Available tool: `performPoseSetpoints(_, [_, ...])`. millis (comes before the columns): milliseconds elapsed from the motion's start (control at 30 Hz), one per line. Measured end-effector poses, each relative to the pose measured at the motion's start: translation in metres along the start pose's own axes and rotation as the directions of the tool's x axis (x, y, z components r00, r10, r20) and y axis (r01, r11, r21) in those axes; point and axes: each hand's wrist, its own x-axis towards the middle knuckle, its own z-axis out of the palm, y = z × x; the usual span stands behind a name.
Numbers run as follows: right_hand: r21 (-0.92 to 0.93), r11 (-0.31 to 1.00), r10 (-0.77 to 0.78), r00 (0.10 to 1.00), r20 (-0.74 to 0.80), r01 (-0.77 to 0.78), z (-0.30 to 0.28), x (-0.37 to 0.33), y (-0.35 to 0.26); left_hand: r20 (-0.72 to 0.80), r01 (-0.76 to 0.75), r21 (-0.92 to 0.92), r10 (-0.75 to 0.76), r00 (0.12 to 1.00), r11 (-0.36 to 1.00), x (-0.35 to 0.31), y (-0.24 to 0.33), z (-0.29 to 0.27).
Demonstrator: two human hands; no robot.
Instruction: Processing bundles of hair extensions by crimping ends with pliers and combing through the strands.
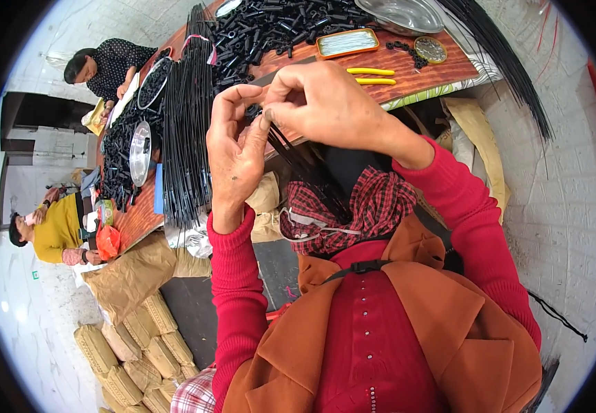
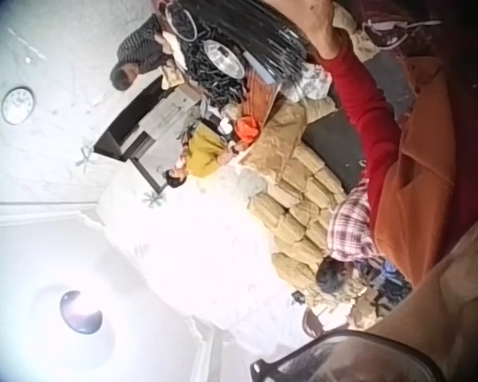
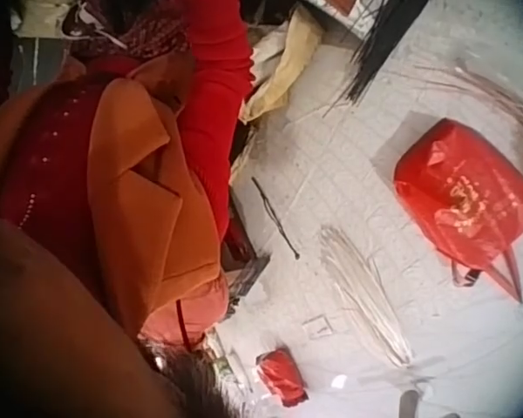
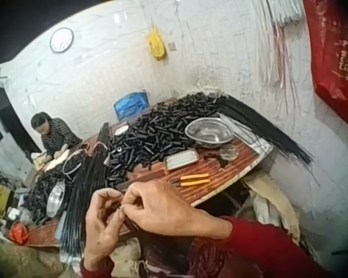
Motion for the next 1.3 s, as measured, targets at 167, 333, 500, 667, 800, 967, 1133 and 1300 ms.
performPoseSetpoints(167, [0.228,0.963,0.101,0.975,0.2,-0.147,-0.006,0.001,0.025,0.061,0.14,-0.139,-0.132,0.989,0.98,0.003,-0.002,0.008])
performPoseSetpoints(333, [0.399,0.905,0.099,0.985,0.145,-0.149,-0.011,-0.01,0.058,0.1,0.147,-0.521,-0.112,0.989,0.841,0.0,-0.02,0.007])
performPoseSetpoints(500, [-0.658,0.742,0.052,0.99,-0.133,-0.127,-0.046,-0.033,0.142,0.095,0.154,-0.709,-0.123,0.988,0.689,0.0,-0.039,0.012])
performPoseSetpoints(667, [-0.754,0.657,-0.023,1.0,0.005,0.02,-0.05,-0.04,0.162,0.152,0.162,-0.815,-0.064,0.986,0.556,-0.002,-0.049,0.008])
performPoseSetpoints(800, [-0.768,0.619,-0.157,0.984,0.086,0.166,-0.052,-0.034,0.172,0.148,0.186,-0.8,-0.112,0.983,0.57,-0.004,-0.05,0.009])
performPoseSetpoints(967, [-0.682,0.723,-0.123,0.992,0.025,0.107,-0.055,-0.034,0.171,0.097,0.141,-0.784,-0.106,0.99,0.604,-0.003,-0.048,0.015])
performPoseSetpoints(1133, [0.101,0.901,0.422,0.906,0.026,-0.422,-0.05,-0.033,0.119,-0.057,0.02,-0.692,-0.082,0.995,0.722,0.002,-0.063,0.023])
performPoseSetpoints(1300, [0.229,0.902,0.282,0.902,0.328,-0.365,-0.053,-0.016,0.046,-0.069,-0.029,-0.644,-0.02,0.997,0.765,0.005,-0.065,0.022])
